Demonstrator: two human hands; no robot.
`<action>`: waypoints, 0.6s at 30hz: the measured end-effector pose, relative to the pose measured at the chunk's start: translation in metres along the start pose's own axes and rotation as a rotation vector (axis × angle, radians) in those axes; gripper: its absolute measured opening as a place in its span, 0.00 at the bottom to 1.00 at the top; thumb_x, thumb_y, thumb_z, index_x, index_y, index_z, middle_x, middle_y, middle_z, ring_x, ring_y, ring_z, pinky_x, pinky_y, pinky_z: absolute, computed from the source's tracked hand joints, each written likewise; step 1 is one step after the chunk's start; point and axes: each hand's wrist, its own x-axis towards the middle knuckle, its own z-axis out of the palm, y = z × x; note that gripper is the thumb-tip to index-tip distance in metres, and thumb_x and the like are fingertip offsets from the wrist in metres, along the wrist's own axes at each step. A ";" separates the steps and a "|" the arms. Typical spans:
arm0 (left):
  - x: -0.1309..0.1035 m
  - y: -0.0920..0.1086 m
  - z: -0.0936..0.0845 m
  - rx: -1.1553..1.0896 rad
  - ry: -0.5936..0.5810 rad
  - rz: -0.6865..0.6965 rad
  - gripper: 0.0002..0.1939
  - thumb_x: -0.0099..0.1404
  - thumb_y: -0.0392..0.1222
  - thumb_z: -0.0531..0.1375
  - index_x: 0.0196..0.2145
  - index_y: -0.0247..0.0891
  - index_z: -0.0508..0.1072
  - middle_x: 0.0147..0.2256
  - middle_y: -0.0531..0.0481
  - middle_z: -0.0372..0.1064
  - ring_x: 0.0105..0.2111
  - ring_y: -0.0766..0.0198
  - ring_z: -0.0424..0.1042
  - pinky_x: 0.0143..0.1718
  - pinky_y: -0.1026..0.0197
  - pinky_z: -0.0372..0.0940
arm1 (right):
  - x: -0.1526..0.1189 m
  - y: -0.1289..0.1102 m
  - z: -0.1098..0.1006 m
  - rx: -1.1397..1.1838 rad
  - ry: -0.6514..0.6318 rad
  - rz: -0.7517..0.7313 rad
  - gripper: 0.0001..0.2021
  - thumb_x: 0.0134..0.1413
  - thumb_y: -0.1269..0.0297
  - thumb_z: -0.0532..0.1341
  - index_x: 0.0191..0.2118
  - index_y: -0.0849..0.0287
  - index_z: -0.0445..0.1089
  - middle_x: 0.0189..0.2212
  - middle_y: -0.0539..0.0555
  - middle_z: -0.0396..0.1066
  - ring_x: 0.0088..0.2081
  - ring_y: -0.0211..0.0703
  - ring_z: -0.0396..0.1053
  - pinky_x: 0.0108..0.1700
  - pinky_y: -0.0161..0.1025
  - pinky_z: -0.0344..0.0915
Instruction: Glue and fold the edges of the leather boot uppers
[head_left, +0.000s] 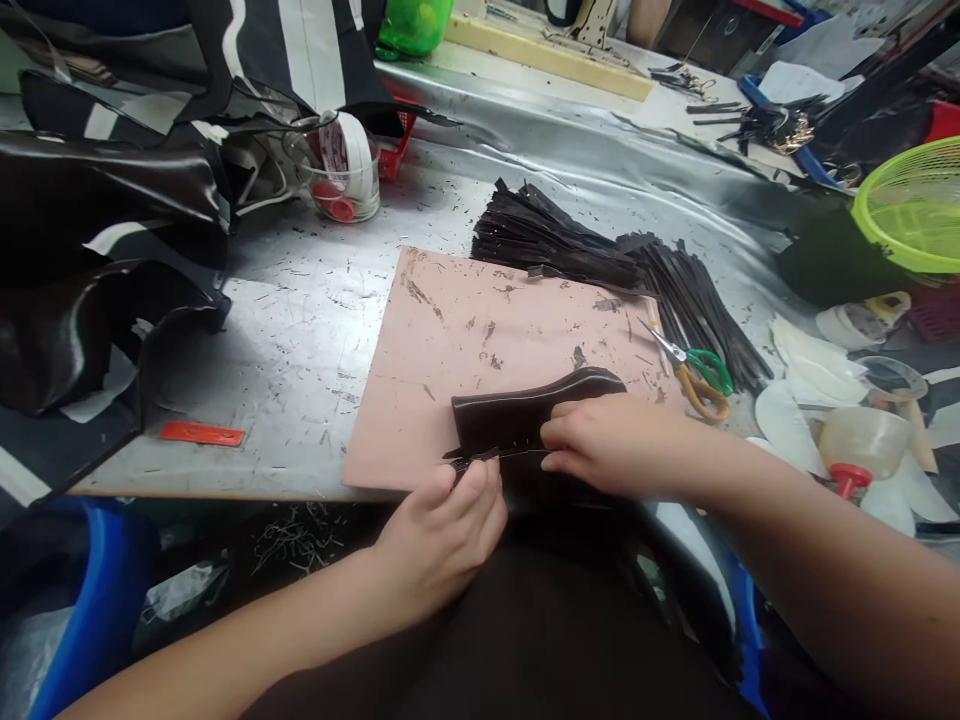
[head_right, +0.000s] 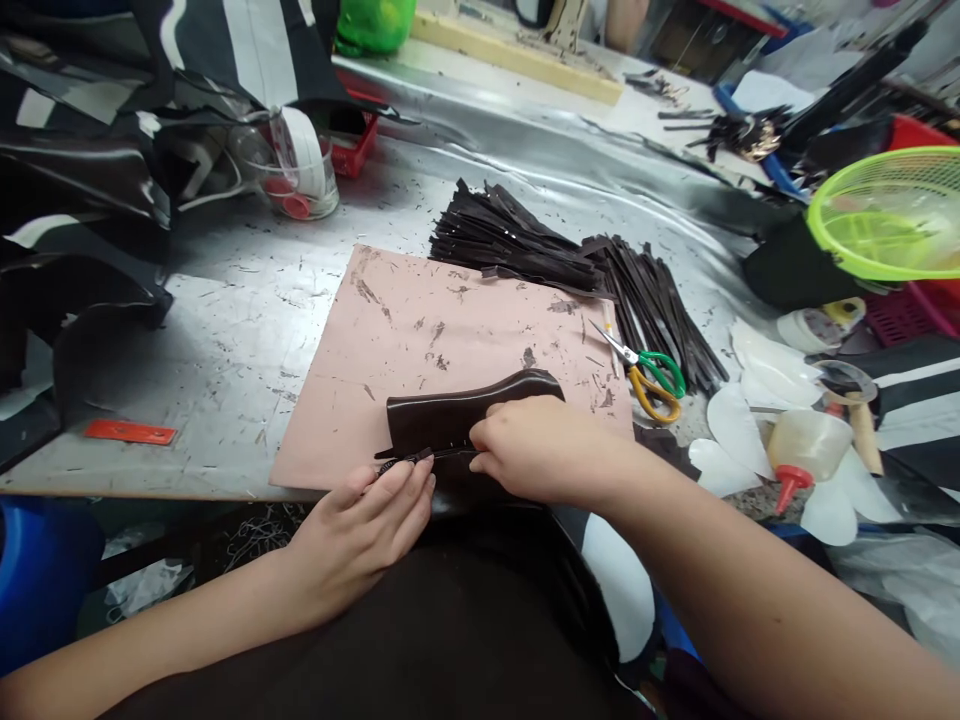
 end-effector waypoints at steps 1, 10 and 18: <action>0.001 0.000 0.001 -0.008 0.001 0.002 0.14 0.59 0.32 0.51 0.40 0.37 0.72 0.47 0.48 0.68 0.46 0.61 0.63 0.43 0.59 0.57 | 0.001 0.001 0.003 0.000 -0.001 -0.002 0.10 0.55 0.61 0.53 0.31 0.57 0.71 0.31 0.52 0.70 0.29 0.42 0.69 0.27 0.35 0.55; 0.007 -0.002 0.000 -0.021 -0.021 0.062 0.08 0.56 0.33 0.54 0.34 0.37 0.71 0.48 0.46 0.67 0.43 0.57 0.64 0.39 0.57 0.57 | 0.009 0.002 0.016 0.022 -0.006 0.011 0.11 0.56 0.62 0.54 0.34 0.56 0.73 0.34 0.54 0.66 0.29 0.41 0.68 0.29 0.36 0.58; 0.024 0.005 -0.008 0.058 -0.036 0.098 0.11 0.58 0.30 0.52 0.37 0.30 0.71 0.37 0.42 0.72 0.39 0.59 0.68 0.41 0.58 0.59 | 0.009 0.003 0.017 0.036 0.027 0.035 0.11 0.56 0.62 0.54 0.32 0.56 0.73 0.33 0.54 0.66 0.29 0.42 0.67 0.30 0.37 0.58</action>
